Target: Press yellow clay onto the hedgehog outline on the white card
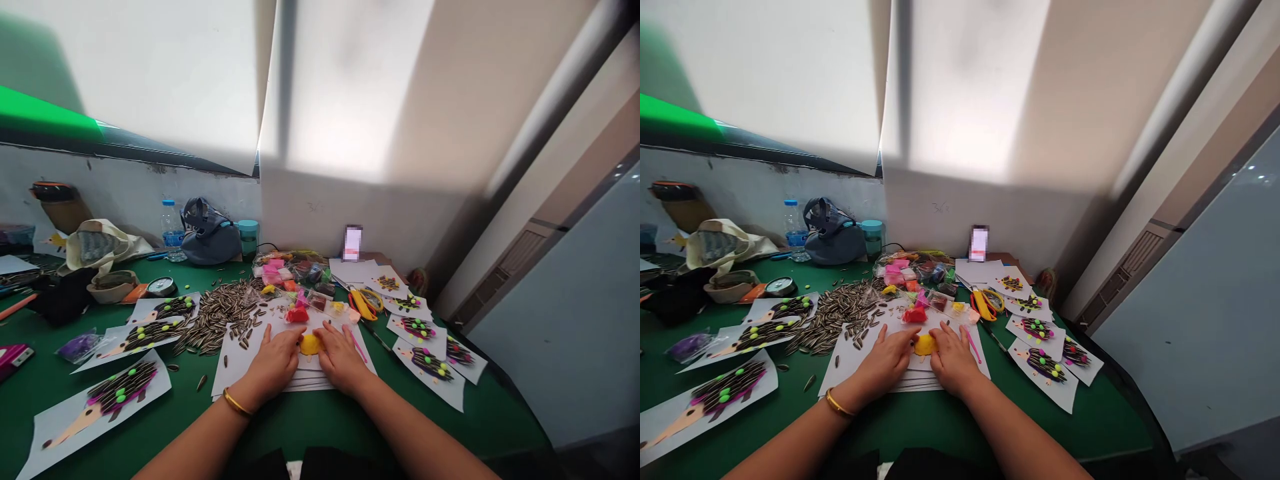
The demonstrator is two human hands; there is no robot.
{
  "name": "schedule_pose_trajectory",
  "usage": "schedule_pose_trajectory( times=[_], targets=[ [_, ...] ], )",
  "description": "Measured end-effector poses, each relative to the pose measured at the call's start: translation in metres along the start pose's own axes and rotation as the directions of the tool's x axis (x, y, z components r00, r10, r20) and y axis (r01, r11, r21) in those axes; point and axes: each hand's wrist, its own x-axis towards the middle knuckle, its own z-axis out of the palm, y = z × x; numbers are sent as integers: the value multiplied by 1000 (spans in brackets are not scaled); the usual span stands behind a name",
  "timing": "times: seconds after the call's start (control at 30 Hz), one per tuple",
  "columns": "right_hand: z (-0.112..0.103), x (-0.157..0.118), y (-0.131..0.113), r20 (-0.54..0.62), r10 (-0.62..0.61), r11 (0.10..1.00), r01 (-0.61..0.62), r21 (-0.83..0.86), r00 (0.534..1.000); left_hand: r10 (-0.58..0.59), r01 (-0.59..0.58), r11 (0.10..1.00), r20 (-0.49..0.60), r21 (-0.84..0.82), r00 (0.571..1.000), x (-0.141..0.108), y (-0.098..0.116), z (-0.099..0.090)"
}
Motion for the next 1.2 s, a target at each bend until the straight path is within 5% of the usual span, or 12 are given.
schedule_pose_trajectory(
  times=[0.67,1.2],
  targets=[
    [0,-1,3,-44,-8,997,12,80,999,-18,18,999,25,-33,1000,0,1,-1],
    [6,-3,17,-208,22,991,7,137,978,-8,11,999,53,-52,999,-2,-1,-4]
  ],
)
